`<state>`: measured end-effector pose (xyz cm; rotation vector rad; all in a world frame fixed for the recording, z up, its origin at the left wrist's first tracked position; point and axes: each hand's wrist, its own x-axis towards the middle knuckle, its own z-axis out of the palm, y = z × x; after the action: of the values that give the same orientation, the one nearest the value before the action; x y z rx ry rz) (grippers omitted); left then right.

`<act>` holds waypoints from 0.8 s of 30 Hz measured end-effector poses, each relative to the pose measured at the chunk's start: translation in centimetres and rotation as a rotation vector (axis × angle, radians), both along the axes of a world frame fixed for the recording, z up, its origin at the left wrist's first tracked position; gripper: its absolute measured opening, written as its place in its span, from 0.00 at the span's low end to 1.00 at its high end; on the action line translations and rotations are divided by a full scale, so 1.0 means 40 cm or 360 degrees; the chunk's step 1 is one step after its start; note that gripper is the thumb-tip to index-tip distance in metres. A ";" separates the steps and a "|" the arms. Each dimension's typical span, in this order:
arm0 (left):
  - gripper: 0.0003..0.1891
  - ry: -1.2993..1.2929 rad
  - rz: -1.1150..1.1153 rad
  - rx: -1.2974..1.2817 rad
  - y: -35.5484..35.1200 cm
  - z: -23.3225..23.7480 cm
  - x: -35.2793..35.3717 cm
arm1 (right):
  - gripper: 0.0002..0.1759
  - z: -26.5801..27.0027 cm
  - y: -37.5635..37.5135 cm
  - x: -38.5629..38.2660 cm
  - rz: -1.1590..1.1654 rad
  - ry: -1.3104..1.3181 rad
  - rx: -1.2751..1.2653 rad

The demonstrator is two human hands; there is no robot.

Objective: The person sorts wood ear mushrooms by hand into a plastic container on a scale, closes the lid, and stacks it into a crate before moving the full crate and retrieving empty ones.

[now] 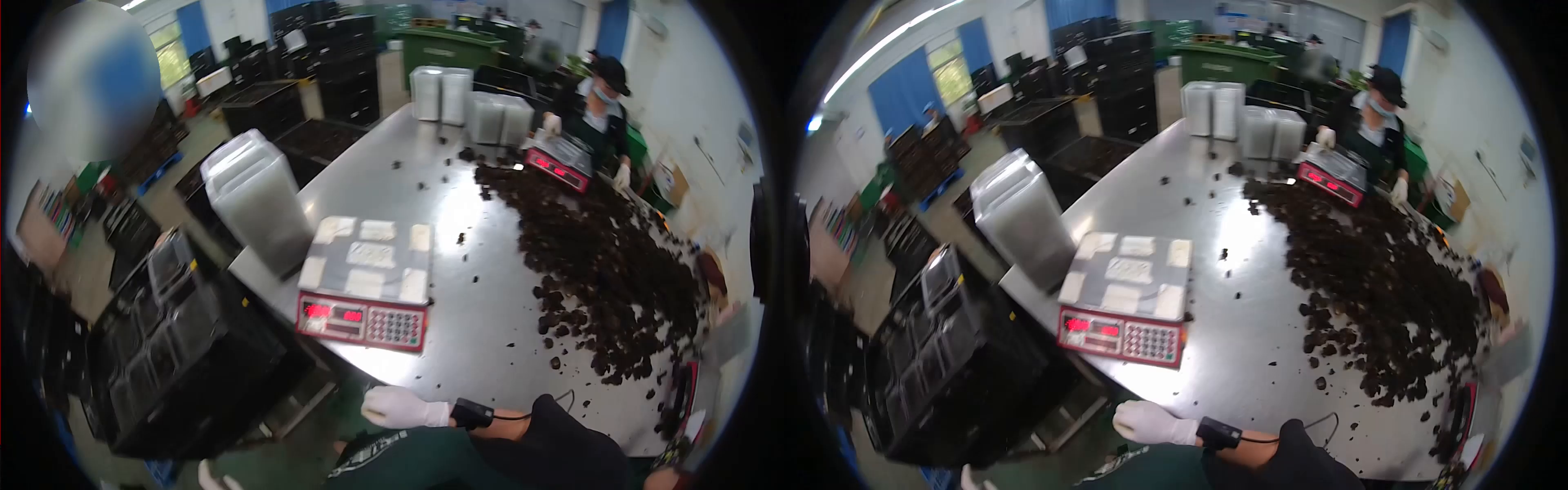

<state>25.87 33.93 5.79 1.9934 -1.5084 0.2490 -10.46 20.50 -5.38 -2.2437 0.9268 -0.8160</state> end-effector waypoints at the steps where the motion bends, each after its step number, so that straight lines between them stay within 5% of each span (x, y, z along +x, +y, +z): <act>1: 0.21 -0.0045 -0.0001 0.0068 0.036 -0.044 0.008 | 0.09 -0.004 0.013 0.055 0.0175 0.0139 0.0129; 4: 0.25 0.0780 0.0248 0.0350 0.162 -0.298 0.124 | 0.07 0.050 0.001 0.154 0.0316 0.0152 -0.0018; 5: 0.23 0.0722 0.0271 0.0527 0.206 -0.331 0.136 | 0.05 0.041 -0.010 0.190 0.0400 0.0019 -0.0236; 11: 0.20 0.1316 0.0679 0.0838 0.502 -0.645 0.228 | 0.07 0.027 -0.006 0.481 0.0423 0.0351 0.0002; 15: 0.20 0.1456 0.0764 0.1202 0.589 -0.693 0.296 | 0.09 -0.001 0.044 0.702 0.0726 0.0552 -0.0007; 20: 0.19 0.1898 0.0919 0.0532 0.583 -0.723 0.378 | 0.13 -0.008 0.108 0.904 0.1291 0.0755 0.0012; 24: 0.17 0.1874 0.0899 0.0328 0.492 -0.541 0.514 | 0.14 -0.046 0.096 1.039 0.1474 0.0851 -0.0089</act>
<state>46.43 53.60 -15.84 2.0346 -0.2276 -0.7670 31.09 24.34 -7.22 -2.5880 -0.0200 0.1844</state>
